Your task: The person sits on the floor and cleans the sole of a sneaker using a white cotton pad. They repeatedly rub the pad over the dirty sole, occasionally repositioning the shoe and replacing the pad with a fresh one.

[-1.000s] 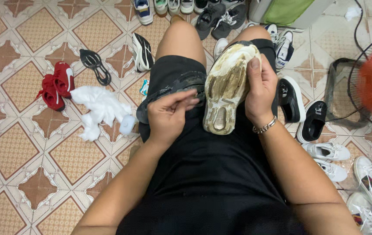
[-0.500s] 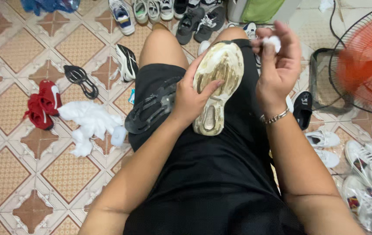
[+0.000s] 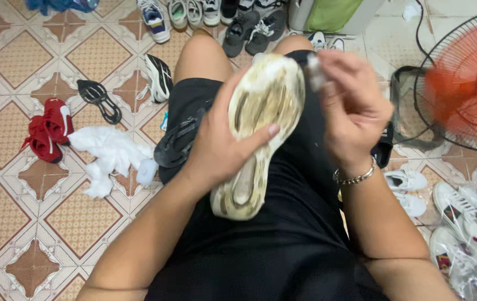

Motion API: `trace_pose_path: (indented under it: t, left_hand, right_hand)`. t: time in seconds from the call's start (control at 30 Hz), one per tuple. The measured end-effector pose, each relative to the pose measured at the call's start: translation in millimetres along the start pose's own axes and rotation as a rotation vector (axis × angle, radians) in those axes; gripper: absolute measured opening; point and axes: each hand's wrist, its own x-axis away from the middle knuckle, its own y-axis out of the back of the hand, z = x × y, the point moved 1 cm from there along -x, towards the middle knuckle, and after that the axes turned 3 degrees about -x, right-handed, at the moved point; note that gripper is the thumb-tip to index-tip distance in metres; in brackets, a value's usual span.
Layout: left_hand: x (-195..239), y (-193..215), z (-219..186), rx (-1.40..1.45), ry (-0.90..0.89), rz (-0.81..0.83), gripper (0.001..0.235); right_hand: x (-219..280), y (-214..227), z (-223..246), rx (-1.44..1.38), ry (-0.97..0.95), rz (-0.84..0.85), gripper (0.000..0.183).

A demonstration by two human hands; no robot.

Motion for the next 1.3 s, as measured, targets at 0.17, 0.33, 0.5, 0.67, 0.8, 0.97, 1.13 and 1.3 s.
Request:
trace_pose_path:
  t: [0.17, 0.33, 0.5, 0.67, 0.8, 0.97, 1.13, 1.3]
  left_hand:
    - [26, -2, 1, 0.076, 0.080, -0.061, 0.082]
    - [39, -1, -8, -0.015, 0.068, -0.069, 0.080]
    - [42, -4, -9, -0.089, -0.026, -0.077, 0.081]
    - [45, -3, -8, -0.061, -0.055, -0.033, 0.082]
    - [48, -7, -8, -0.079, -0.061, -0.024, 0.081]
    - [49, -8, -6, -0.076, -0.089, -0.038, 0.081]
    - [50, -8, -8, -0.061, -0.087, -0.013, 0.081]
    - [53, -8, -9, -0.087, -0.102, -0.007, 0.078]
  right_hand:
    - [5, -27, -6, -0.228, -0.278, 0.063, 0.031]
    - [1, -35, 7, 0.251, 0.016, 0.170, 0.015]
    - [-6, -45, 27, 0.332, 0.017, 0.236, 0.009]
    - [-10, -44, 34, 0.357, -0.026, 0.269, 0.006]
    - [-19, -44, 33, 0.313, -0.209, 0.208, 0.006]
    - [-4, -42, 40, 0.348, 0.004, 0.326, 0.010]
    - [-1, -37, 33, 0.314, -0.074, 0.305, 0.008]
    - [-9, -40, 36, 0.377, -0.093, 0.265, 0.007]
